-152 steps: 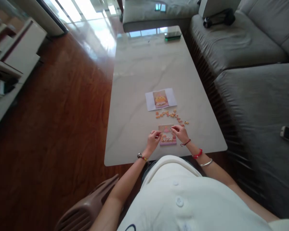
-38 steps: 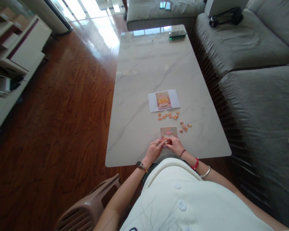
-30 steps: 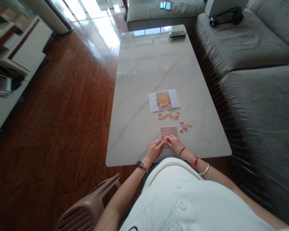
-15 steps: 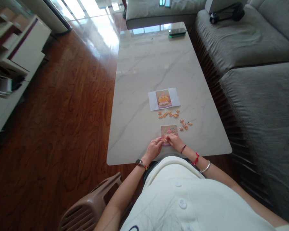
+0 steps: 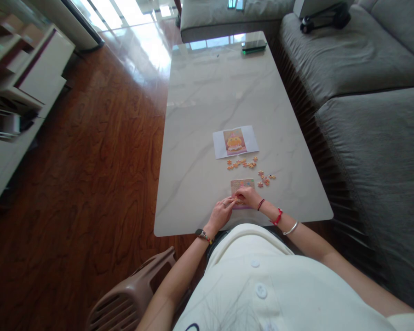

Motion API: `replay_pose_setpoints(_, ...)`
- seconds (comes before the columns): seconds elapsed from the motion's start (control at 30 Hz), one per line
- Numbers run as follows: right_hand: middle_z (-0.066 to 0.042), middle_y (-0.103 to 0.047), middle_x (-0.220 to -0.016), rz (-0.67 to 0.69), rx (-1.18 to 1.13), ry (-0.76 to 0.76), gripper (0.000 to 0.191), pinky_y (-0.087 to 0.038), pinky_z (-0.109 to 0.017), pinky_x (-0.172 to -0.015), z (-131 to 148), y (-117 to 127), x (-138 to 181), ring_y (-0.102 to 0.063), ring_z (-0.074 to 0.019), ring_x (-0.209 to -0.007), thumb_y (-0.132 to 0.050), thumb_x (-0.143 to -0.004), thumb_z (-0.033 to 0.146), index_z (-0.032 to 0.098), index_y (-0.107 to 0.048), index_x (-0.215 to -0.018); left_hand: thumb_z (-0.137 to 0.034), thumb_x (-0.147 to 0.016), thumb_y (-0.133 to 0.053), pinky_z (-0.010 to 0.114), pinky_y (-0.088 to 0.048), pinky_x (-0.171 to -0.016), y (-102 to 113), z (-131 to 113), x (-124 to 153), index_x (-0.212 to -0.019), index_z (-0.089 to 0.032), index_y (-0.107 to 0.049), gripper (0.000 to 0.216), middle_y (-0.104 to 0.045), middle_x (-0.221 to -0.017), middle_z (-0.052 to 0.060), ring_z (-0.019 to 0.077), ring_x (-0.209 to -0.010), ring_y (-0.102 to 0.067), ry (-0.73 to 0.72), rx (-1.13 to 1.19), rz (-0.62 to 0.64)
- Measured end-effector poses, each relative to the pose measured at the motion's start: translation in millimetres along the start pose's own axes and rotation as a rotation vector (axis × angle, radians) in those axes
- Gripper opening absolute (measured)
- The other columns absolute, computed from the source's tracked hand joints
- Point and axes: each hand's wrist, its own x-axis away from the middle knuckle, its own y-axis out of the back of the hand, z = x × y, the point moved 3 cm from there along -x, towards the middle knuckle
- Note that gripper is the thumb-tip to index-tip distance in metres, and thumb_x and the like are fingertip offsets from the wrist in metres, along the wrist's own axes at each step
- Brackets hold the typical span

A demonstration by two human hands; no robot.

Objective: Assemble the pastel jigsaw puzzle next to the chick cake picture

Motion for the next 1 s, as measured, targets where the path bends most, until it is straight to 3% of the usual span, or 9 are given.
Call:
replay_pose_setpoints(0.17,-0.005,-0.059,-0.074,-0.066,0.034,0.084,0.011,-0.04,-0.024,-0.067,2,-4,6,-0.052,-0.0134,-0.073,-0.052,-0.074,0.021,0.015,-0.061,-0.078,-0.012,-0.081,-0.037,0.033,-0.038,-0.086,0,-1,1,-0.116,-0.022,-0.041,0.037,-0.05,-0.116,0.006,0.0167,-0.113,-0.04,-0.002,-0.049,0.016)
replay_pose_setpoints(0.47,-0.007,-0.057,-0.086,-0.25,0.147,0.051,0.019,-0.04,-0.028,-0.076,4,-9,30,-0.05,-0.0151,-0.085,-0.044,-0.082,0.024,0.017,-0.061,-0.08,-0.013,-0.081,-0.038,0.032,-0.04,-0.081,0,-11,-2,-0.115,-0.023,-0.043,0.035,-0.052,-0.113,0.008,0.0189,-0.113,-0.041,0.028,-0.144,0.019)
replay_pose_setpoints(0.73,-0.011,-0.058,-0.097,-0.105,0.436,0.073,0.023,-0.033,-0.035,-0.081,17,-14,46,-0.047,-0.0195,-0.092,-0.042,-0.083,0.02,0.015,-0.057,-0.1,-0.013,-0.08,-0.039,0.032,-0.041,-0.081,-2,-10,-3,-0.116,-0.023,-0.043,0.037,-0.051,-0.112,0.008,0.0195,-0.111,-0.041,0.031,-0.159,0.029)
replay_pose_setpoints(1.0,-0.01,-0.055,-0.106,-0.017,0.463,0.06,0.027,-0.028,-0.037,-0.084,22,-9,45,-0.043,-0.0207,-0.099,-0.043,-0.081,0.018,0.016,-0.054,-0.105,-0.013,-0.08,-0.039,0.032,-0.041,-0.078,-3,-16,-13,-0.114,-0.02,-0.044,0.035,-0.052,-0.112,0.009,0.021,-0.109,-0.042,0.047,-0.175,0.02)
